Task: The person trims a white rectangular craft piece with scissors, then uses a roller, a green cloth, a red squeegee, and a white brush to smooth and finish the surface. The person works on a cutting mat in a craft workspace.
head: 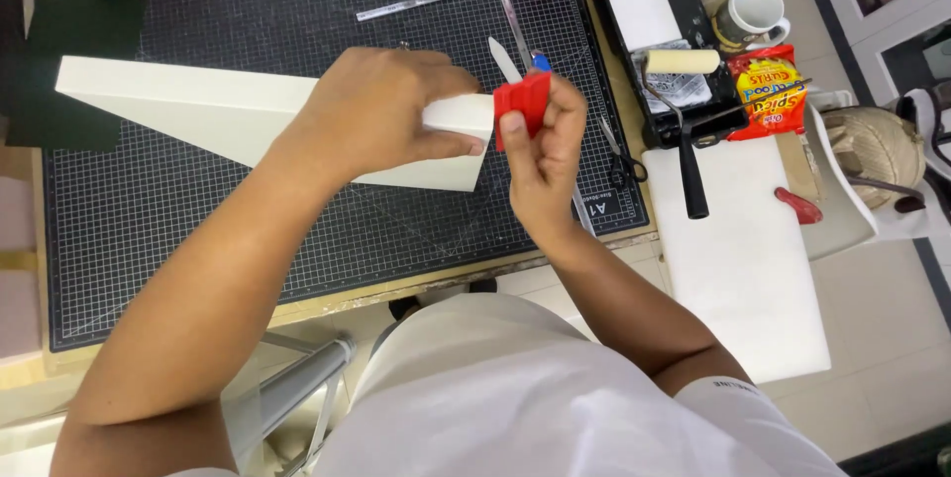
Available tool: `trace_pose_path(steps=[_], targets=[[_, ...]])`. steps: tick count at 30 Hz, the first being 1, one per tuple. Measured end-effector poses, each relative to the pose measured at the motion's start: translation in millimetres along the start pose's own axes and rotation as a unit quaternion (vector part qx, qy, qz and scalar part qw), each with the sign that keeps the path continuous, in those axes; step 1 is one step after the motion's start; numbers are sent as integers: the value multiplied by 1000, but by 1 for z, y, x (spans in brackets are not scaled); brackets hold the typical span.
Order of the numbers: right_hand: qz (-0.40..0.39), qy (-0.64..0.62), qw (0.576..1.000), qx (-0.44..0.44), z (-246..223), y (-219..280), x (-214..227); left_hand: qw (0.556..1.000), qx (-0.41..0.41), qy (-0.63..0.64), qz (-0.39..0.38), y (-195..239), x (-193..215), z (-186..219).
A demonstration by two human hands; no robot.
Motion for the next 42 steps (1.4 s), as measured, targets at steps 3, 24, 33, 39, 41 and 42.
trace_pose_path(steps=[3,24,33,39,41,42], targets=[[-7,4,1000,-4,-2,4,0,1000,18,3,-8,2,0,1],[-8,-15,1000,-5,-6,-5,4,999,31,13,5,-6,4,-1],[10,42,999,-8,9,-11,3,998,-22,-44,-40,-1,-14,-18],[32,47,998,29,11,9,1,998,-35,-36,-26,-1,-12,-17],[38,48,998,21,8,-11,-3,998,-19,-53,-34,-4,-14,-22],[40,49,998,20,7,-12,-2,998,-20,-52,-35,-3,-12,-21]])
Point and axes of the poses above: each hand's wrist, its own y-axis away from the middle knuckle, its own x-axis out of the back of the hand, z = x × y, the point moved 4 cm from there along -y, towards the middle knuckle, and after that the axes turned 2 degrees about z, right-handed, at the moved point
